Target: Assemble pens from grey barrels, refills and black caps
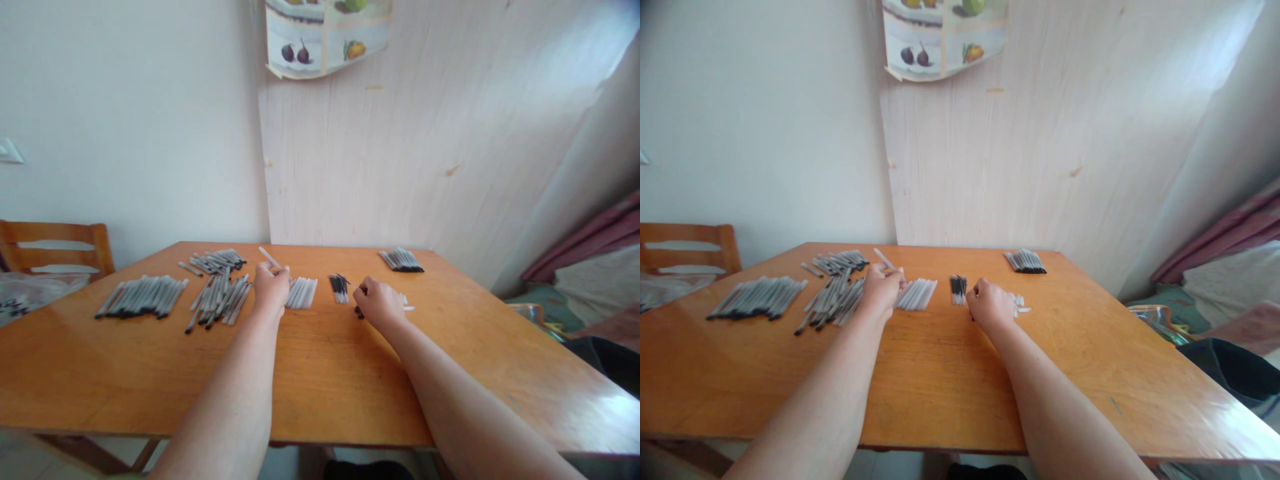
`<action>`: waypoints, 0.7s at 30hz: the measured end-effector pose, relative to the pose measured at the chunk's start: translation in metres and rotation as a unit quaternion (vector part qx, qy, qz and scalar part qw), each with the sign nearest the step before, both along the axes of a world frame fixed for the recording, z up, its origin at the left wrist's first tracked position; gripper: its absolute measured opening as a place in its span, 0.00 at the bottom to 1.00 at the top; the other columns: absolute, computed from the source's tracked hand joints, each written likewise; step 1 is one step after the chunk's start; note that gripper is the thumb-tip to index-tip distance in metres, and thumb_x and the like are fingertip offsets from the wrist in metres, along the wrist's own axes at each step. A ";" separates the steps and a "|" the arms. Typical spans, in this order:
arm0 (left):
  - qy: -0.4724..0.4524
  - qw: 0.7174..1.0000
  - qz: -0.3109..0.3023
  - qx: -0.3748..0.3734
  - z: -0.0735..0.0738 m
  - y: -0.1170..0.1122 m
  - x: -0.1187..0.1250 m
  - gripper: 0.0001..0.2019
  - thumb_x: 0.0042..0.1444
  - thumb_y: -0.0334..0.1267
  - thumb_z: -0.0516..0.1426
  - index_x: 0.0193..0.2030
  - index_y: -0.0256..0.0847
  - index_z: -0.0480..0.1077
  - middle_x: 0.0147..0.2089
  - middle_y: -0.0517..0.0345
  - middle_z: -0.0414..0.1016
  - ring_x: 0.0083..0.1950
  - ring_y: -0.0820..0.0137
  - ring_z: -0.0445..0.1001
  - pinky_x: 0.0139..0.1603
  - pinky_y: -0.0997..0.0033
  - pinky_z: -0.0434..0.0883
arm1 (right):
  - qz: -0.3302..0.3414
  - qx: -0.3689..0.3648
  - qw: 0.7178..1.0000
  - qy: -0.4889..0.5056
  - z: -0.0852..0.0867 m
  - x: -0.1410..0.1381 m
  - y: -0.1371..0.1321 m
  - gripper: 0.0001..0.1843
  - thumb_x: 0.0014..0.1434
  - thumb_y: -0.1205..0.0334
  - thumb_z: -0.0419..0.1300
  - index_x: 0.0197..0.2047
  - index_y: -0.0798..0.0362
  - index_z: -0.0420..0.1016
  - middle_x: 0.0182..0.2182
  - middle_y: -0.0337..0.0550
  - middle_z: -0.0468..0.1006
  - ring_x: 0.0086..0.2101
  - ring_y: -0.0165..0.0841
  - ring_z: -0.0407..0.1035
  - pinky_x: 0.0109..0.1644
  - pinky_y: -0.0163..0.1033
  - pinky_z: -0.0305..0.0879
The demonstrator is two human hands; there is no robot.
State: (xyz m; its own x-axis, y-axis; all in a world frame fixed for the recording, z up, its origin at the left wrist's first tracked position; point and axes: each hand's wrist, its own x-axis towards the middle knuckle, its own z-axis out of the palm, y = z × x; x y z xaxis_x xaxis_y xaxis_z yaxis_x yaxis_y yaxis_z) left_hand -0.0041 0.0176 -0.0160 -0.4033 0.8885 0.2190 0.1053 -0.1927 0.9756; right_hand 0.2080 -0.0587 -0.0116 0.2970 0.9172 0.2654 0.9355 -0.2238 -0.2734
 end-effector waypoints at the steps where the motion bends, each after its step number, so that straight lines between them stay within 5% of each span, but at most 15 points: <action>1: 0.017 1.000 0.006 -0.001 -0.002 0.001 -0.001 0.18 0.51 0.36 0.58 0.49 0.37 0.63 0.31 0.56 0.73 0.25 0.73 0.71 0.28 0.73 0.69 | 0.003 -0.005 1.000 -0.012 -0.001 -0.002 0.000 0.16 0.58 0.53 0.48 0.37 0.49 0.75 0.34 0.46 0.79 0.36 0.38 0.72 0.37 0.38 0.58; 8: 0.150 0.987 0.046 -0.021 -0.011 0.010 -0.011 0.17 0.53 0.41 0.57 0.49 0.40 0.67 0.35 0.53 0.75 0.35 0.67 0.75 0.37 0.69 0.69 | 0.019 -0.024 0.997 -0.074 -0.008 -0.010 0.005 0.18 0.60 0.54 0.45 0.39 0.51 0.73 0.36 0.50 0.79 0.37 0.41 0.73 0.38 0.41 0.61; 21: 0.291 0.956 0.031 -0.029 -0.017 0.013 -0.024 0.15 0.55 0.43 0.53 0.47 0.42 0.73 0.45 0.49 0.78 0.45 0.64 0.74 0.42 0.71 0.65 | 0.054 -0.054 0.995 -0.072 -0.010 -0.015 0.006 0.19 0.60 0.50 0.47 0.40 0.50 0.74 0.38 0.50 0.79 0.40 0.41 0.73 0.39 0.41 0.61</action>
State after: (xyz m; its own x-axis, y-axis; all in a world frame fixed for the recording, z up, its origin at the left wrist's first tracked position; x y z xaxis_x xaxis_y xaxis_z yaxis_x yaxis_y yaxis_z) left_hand -0.0279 0.0307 -0.0331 -0.2799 0.8844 0.3734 0.6433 -0.1159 0.7568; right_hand 0.1934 -0.0529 -0.0215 0.1610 0.9672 0.1963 0.9834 -0.1402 -0.1156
